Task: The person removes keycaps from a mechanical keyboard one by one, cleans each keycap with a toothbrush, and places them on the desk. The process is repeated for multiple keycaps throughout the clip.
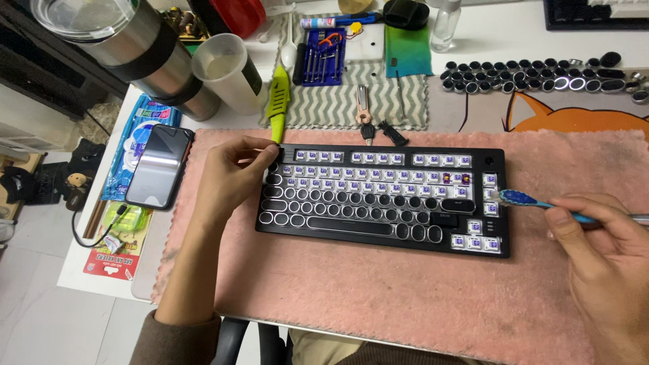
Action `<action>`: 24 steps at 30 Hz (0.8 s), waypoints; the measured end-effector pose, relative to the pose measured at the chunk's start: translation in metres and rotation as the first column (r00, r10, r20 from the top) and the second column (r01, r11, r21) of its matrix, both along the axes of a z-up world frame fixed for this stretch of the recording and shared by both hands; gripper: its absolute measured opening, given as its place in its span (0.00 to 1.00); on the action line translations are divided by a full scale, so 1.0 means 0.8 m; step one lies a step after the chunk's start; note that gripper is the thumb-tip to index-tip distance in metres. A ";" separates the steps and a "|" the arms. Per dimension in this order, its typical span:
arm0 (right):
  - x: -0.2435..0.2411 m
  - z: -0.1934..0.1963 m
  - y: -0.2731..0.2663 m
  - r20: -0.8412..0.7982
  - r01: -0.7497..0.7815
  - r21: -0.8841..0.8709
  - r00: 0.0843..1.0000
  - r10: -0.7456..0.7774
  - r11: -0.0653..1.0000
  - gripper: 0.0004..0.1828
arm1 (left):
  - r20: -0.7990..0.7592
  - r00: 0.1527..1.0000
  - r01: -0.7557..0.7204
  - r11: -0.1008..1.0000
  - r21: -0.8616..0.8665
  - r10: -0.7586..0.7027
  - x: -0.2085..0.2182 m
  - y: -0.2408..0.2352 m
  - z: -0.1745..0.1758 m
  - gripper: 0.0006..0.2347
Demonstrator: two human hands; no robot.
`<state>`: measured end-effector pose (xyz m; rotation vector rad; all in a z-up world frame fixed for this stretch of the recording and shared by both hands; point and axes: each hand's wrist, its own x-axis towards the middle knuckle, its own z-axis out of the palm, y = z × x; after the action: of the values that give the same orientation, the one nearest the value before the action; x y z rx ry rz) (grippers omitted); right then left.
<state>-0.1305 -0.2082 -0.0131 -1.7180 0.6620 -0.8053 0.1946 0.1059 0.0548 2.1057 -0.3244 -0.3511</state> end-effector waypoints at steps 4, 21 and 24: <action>-0.001 0.005 0.000 -0.002 -0.012 -0.056 1.000 0.012 0.998 0.06 | -0.044 0.999 -0.023 0.998 -0.059 0.020 0.002 0.003 -0.011 0.07; -0.004 -0.002 -0.002 0.034 -0.012 -0.007 0.999 0.013 1.000 0.06 | -0.081 0.989 -0.134 0.983 -0.123 0.124 -0.012 -0.006 -0.004 0.06; -0.004 0.002 -0.002 0.002 -0.006 -0.026 1.000 0.006 1.000 0.06 | -0.010 0.993 -0.119 0.991 -0.060 0.119 -0.014 -0.010 0.000 0.06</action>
<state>-0.1334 -0.2097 -0.0114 -1.7419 0.6472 -0.8147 0.1831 0.0978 0.0549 2.0534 -0.2019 -0.2739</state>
